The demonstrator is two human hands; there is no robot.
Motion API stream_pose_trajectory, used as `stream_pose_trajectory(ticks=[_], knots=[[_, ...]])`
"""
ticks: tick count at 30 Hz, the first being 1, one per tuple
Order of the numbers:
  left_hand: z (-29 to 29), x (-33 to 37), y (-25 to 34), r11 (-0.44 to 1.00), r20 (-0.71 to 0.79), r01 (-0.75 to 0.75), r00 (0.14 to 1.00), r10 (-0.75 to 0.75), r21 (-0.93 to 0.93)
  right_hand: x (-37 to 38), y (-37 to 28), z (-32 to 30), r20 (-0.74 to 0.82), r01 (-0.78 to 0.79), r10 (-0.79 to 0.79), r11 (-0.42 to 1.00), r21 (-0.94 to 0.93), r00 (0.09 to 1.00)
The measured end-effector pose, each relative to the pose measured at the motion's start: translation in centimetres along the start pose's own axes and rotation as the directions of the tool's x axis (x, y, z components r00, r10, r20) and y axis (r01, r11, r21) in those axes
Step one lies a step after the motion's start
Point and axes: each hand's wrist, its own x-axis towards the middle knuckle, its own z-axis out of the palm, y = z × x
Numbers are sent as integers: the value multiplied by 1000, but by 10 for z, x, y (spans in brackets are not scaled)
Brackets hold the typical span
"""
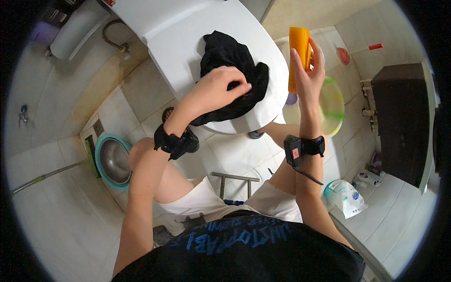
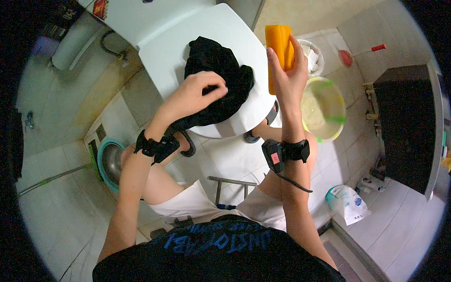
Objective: The person washes a black cloth in a sink, then scrubs it with a bar of soap on a toilet lid and wrings it out by hand.
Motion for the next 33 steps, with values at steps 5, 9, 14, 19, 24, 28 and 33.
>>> stream_pose_trajectory(ticks=[5,9,14,19,24,28,33], knots=[[-16,11,-24,844,-416,172,907,65,507,-6,-1,6,62,79,-80,997,16,995],[-23,17,-38,831,-47,317,941,-334,456,-8,2,8,60,77,-77,997,1,995],[-31,20,-39,906,-202,402,906,-372,131,-3,-4,3,42,44,-44,999,-9,998],[-71,18,-45,353,-246,-102,885,-394,-930,4,5,-9,7,81,-80,995,-56,997],[-84,-7,-54,-134,-83,-104,985,-152,-985,5,-4,-12,2,-26,26,995,101,1000],[-67,-7,-47,-256,-34,-67,991,-131,-964,0,-9,-5,80,-37,23,983,181,997],[-37,0,-3,245,90,62,990,105,-968,-10,-24,3,299,-213,114,923,322,947]])
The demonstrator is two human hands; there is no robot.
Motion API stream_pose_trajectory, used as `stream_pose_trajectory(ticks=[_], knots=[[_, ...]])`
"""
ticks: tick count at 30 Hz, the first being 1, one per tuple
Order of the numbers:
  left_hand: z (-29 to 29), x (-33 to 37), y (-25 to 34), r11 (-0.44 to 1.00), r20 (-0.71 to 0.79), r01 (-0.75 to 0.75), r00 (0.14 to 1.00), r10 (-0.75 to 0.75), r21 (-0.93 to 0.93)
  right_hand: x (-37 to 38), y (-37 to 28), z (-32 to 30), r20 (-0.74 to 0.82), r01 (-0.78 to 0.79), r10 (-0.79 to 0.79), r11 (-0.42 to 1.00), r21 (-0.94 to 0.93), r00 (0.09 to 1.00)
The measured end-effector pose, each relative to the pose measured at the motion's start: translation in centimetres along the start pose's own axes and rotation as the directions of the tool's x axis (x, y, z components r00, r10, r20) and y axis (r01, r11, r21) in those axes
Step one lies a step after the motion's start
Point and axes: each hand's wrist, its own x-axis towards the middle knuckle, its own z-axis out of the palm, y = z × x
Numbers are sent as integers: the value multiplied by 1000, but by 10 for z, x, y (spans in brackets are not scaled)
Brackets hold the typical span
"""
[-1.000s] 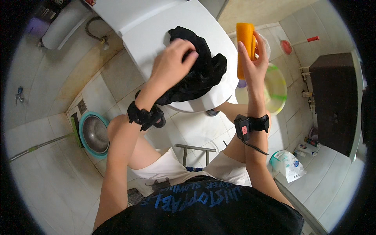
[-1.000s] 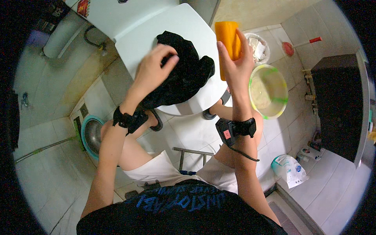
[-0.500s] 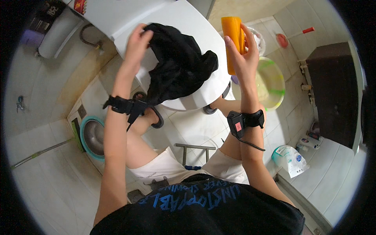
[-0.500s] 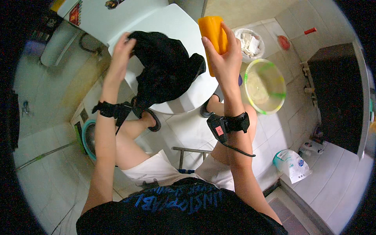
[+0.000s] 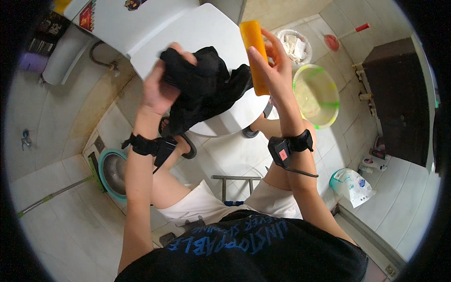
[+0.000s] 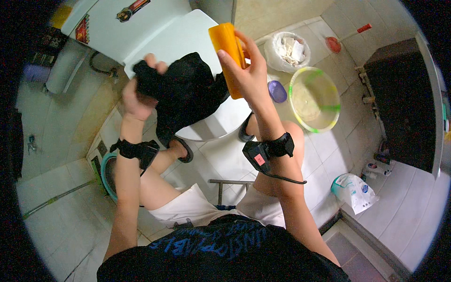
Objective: The person washes a black cloth in a sink, then scrubs it with a bar of soap on a toilet lid and wrings it out by hand.
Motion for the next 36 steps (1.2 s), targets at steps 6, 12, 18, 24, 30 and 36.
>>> stream_pose_trajectory(ticks=[6,12,18,24,30,36], knots=[[39,9,-41,559,206,112,855,-475,821,-8,-11,-10,81,-107,99,989,105,992],[39,-13,-49,398,311,-79,766,-563,914,-1,1,-18,5,-154,154,986,66,988],[7,-2,4,588,-82,310,921,-380,747,-3,9,-15,45,-150,150,989,-7,988],[-29,1,-17,32,-267,267,963,20,963,-2,12,-10,71,-127,130,991,-44,989],[-4,18,-27,274,-301,268,949,88,924,-1,8,-10,38,-176,177,984,-22,983],[27,18,-34,893,-4,76,997,-83,444,-3,7,-17,-36,-214,215,976,36,976]])
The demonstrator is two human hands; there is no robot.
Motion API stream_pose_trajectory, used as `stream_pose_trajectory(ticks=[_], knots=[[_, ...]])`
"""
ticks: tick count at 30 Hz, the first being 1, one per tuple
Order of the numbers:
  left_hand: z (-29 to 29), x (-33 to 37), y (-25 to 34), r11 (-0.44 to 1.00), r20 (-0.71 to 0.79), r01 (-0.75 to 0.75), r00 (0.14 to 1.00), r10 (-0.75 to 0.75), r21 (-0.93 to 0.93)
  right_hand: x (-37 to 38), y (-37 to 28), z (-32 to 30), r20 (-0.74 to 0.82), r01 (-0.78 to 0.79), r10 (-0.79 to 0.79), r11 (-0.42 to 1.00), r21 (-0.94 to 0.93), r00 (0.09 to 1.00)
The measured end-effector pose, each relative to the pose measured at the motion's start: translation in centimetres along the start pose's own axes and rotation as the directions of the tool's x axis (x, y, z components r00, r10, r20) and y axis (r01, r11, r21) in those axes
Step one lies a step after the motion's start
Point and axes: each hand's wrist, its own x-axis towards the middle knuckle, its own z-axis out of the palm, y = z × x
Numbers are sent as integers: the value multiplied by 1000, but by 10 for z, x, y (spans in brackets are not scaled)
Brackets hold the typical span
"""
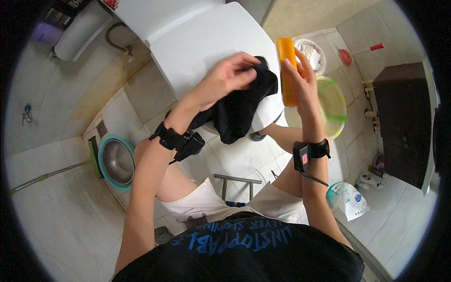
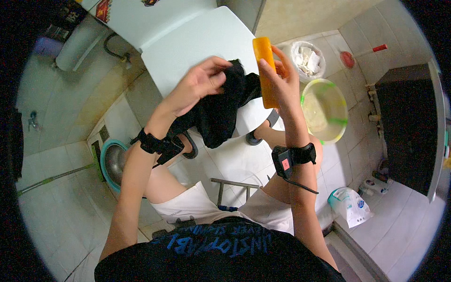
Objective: The person washes a black cloth in a sink, then scrubs it with a bar of soap on a toilet lid and wrings it out by hand.
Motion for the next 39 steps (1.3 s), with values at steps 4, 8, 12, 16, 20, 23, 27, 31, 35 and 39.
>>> stream_pose_trajectory(ticks=[4,8,12,16,20,23,27,31,35,39], knots=[[-13,0,0,935,-125,57,992,-13,349,2,2,-8,-44,31,-34,997,-69,998],[-39,-11,2,714,-287,147,955,78,684,-1,2,-6,21,107,-105,967,-231,994],[-24,-19,-11,299,-275,335,934,-227,893,-6,31,5,135,335,-307,834,-438,942],[-24,-19,-7,138,-358,386,914,-188,912,-27,39,41,334,464,-322,624,-629,886],[-30,-14,1,-61,-505,526,769,-392,849,-26,52,57,326,459,-353,416,-785,877],[-37,-21,0,-50,-455,472,809,-373,880,-10,54,39,285,387,-315,334,-860,905],[-56,-31,3,-55,-552,561,787,-275,826,14,61,18,185,293,-350,285,-913,918],[-72,-38,10,20,-617,628,769,-164,778,32,69,-8,68,186,-370,294,-938,926],[-71,-41,9,131,-479,469,876,54,873,26,63,-8,0,146,-347,393,-908,938],[-44,-39,21,293,-401,386,916,-8,875,6,40,5,87,307,-452,440,-844,888]])
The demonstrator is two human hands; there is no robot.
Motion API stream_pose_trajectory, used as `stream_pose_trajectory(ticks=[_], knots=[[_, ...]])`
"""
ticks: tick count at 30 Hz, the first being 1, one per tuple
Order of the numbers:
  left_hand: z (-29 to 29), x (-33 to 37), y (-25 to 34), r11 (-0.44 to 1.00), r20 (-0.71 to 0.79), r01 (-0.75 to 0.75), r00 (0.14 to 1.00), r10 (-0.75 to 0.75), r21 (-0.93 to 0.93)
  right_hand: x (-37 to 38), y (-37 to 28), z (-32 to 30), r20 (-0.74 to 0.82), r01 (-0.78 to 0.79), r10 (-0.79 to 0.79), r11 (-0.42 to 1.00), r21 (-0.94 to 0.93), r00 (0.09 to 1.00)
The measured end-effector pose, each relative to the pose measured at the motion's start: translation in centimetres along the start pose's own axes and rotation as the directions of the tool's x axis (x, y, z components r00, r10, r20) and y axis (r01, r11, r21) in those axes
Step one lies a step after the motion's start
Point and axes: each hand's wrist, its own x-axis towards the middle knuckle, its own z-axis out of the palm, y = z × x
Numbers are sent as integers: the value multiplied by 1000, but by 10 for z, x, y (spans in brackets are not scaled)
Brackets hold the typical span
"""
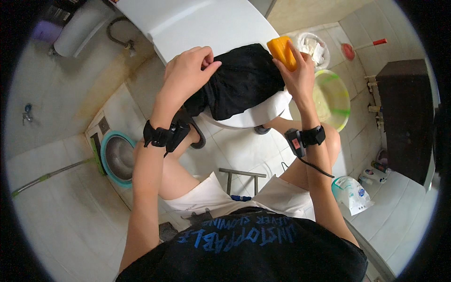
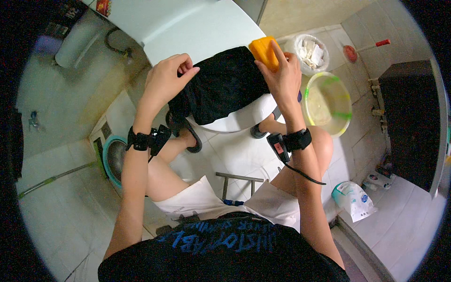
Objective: The person washes a black cloth in a sink, then scrubs it with a bar of soap on a toilet lid and wrings it out by hand.
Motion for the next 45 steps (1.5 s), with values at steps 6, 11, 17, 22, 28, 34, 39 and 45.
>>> stream_pose_trajectory(ticks=[6,11,17,22,28,34,39,45], knots=[[20,0,-26,997,162,-68,985,60,40,-52,-59,14,232,327,-364,927,183,902],[15,16,-45,976,217,127,972,-86,-179,-64,-65,15,288,362,-386,923,134,877],[27,14,-24,978,170,0,985,-36,208,-42,-41,16,205,273,-276,961,41,939],[25,13,-16,979,215,-15,976,-30,202,-15,-6,16,138,138,-120,982,-129,983],[29,-5,14,944,84,-275,961,264,181,4,20,20,44,-89,101,969,-231,994],[61,-30,41,820,286,-464,880,380,336,14,34,17,37,-147,157,972,-181,987],[72,-29,32,762,274,-484,874,401,430,20,25,1,-7,-196,195,981,-17,981],[44,-3,13,919,241,-298,901,360,-257,25,26,-7,38,-256,261,894,368,965]])
